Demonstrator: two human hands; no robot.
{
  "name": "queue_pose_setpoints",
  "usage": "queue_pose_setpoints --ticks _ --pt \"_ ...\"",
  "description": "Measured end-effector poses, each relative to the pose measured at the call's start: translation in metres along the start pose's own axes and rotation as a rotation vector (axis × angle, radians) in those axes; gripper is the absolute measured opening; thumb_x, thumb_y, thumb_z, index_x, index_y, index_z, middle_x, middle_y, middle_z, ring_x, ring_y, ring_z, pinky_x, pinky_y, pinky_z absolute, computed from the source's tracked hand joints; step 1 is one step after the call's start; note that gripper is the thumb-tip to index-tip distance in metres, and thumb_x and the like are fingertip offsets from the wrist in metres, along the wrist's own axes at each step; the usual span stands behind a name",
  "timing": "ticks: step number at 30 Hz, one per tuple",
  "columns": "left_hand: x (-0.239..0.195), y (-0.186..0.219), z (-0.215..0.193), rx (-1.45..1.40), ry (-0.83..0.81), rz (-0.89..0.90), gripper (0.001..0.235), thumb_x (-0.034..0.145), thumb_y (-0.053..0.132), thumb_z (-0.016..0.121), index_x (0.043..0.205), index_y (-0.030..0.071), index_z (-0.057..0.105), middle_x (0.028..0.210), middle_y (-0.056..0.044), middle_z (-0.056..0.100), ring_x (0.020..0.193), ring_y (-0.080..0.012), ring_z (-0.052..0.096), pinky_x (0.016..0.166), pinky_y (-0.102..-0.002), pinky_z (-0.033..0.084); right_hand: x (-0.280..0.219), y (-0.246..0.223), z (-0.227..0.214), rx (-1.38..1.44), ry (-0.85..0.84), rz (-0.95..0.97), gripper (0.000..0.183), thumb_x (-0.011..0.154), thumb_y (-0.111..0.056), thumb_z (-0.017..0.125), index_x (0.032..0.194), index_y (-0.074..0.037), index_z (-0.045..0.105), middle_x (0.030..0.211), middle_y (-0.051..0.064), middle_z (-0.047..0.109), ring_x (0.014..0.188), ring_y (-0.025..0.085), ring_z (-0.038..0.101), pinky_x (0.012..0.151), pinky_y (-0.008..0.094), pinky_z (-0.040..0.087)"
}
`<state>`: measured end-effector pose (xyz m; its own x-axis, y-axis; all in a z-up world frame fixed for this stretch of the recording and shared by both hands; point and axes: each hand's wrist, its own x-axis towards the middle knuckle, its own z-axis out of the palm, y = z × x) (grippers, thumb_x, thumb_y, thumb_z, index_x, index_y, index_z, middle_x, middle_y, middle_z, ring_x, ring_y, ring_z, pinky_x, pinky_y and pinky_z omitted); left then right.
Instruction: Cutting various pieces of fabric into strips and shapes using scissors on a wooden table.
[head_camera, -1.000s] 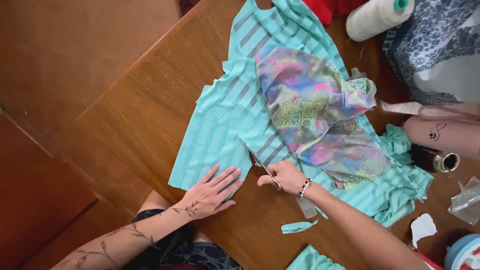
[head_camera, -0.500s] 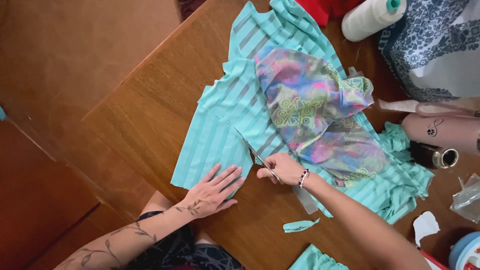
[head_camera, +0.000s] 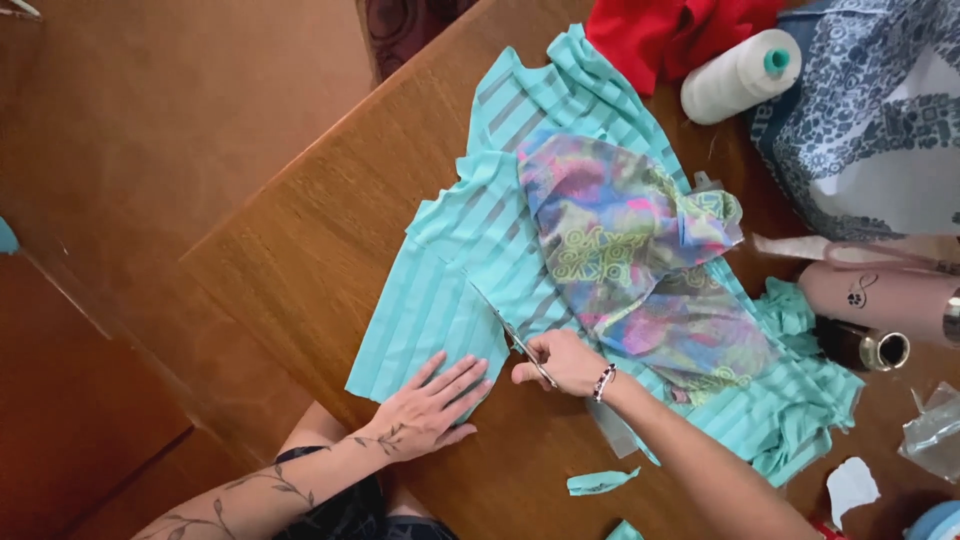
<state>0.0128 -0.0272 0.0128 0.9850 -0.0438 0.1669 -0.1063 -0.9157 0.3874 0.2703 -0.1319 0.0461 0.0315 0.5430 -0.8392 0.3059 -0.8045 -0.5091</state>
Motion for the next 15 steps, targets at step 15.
queue_pose_setpoints --ticks 15 --pt "0.0 0.0 0.0 -0.001 0.004 0.008 0.069 0.101 0.049 0.058 0.154 0.008 0.038 0.161 -0.014 0.033 0.15 -0.0286 0.031 0.122 -0.052 0.025 0.006 0.014 0.005 0.048 0.091 -0.057 0.065 0.074 -0.058 0.08 0.043 -0.012 0.044 0.038 -0.001 0.05 0.04 0.01 0.048 0.049 0.024 0.04"
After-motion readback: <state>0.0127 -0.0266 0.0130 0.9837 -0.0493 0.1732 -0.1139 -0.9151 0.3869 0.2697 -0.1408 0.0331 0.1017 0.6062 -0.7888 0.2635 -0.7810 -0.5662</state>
